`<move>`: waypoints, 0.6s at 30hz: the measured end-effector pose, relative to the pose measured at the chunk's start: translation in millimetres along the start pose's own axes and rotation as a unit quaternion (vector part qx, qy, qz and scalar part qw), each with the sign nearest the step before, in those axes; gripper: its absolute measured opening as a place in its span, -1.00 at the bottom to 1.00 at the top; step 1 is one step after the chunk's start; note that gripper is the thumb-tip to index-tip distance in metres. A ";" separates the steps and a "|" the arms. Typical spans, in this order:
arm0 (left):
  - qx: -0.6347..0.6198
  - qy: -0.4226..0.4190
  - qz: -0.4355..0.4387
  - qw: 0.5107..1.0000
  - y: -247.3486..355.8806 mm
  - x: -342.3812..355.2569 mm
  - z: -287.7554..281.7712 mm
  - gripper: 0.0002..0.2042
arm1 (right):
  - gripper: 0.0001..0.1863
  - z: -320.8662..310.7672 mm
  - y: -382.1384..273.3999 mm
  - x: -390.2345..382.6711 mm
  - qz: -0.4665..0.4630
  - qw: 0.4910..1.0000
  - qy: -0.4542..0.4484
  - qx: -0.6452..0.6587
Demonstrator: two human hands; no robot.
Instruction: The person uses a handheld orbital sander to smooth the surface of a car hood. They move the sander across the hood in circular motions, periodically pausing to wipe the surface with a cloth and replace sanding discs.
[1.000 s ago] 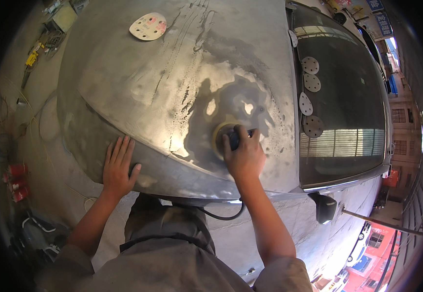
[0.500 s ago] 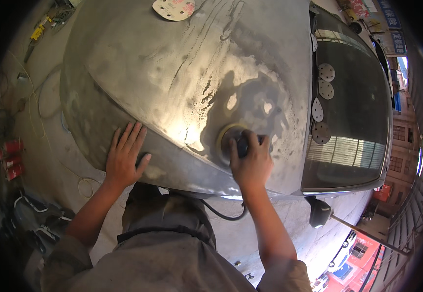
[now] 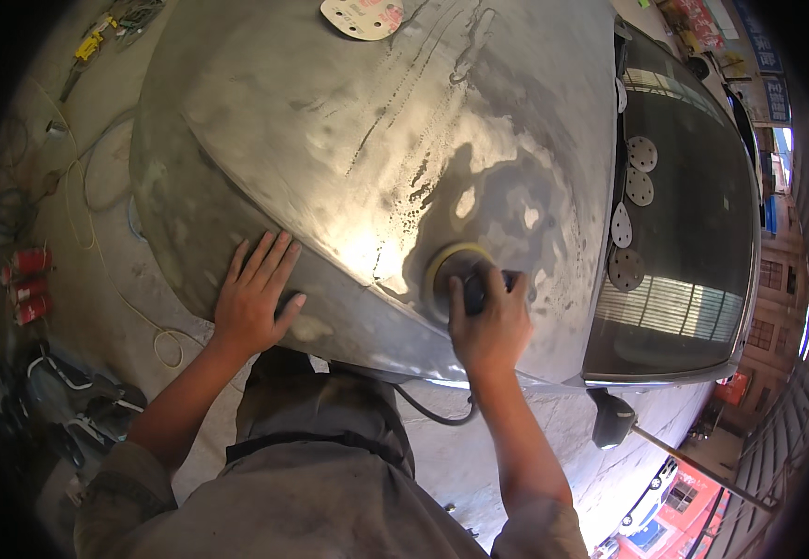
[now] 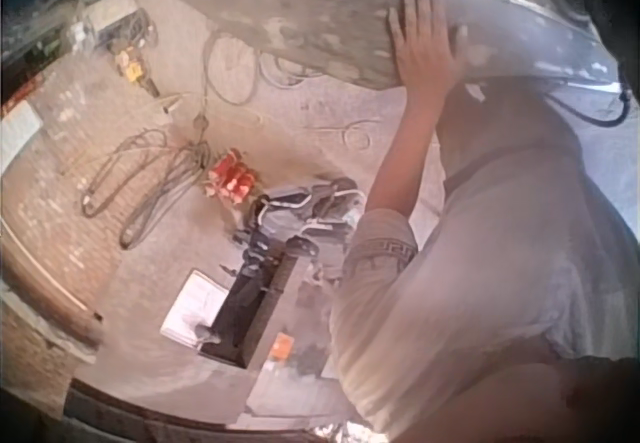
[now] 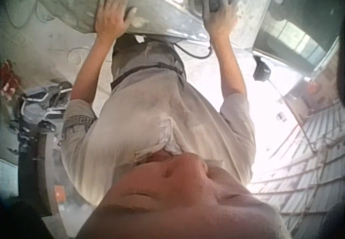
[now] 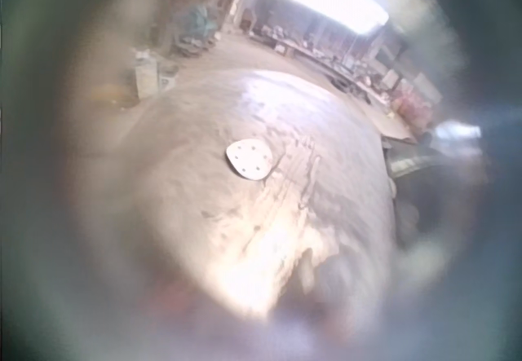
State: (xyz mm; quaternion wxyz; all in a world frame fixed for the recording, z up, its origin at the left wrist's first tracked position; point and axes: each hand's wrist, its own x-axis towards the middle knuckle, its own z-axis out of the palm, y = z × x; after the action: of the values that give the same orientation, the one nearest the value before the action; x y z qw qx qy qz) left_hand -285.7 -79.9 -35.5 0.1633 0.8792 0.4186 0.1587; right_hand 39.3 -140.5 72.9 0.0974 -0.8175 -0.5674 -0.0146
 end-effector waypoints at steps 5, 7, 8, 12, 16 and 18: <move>0.008 0.004 0.002 1.000 -0.5 1.4 0.6 -0.31 | -0.65 5.5 3.4 14.3 0.038 0.999 0.013 0.000; 0.004 -0.002 0.001 1.000 1.2 -0.5 1.8 -0.31 | -0.66 6.5 3.4 15.5 0.054 0.998 0.024 -0.019; 0.002 -0.003 0.000 1.000 0.4 0.2 1.8 -0.31 | -0.66 4.7 -1.8 9.3 0.034 0.999 0.020 -0.009; 0.004 0.001 0.002 1.000 1.0 -3.5 2.8 -0.30 | -0.67 4.1 -9.9 -0.6 0.017 1.000 0.007 0.005; 0.003 0.003 0.004 1.000 -0.8 -0.7 1.7 -0.30 | -0.67 4.2 -7.4 9.3 0.041 0.999 0.010 -0.009; 0.006 0.003 0.002 1.000 -1.2 0.4 1.7 -0.30 | -0.68 1.0 -9.0 -9.3 -0.004 1.000 0.002 0.003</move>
State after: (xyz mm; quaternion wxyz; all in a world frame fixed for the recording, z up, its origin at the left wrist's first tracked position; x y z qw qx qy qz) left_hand -285.5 -79.2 -37.5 0.1565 0.8804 0.4183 0.1596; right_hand 27.6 -145.9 72.0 0.1010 -0.8146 -0.5709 -0.0146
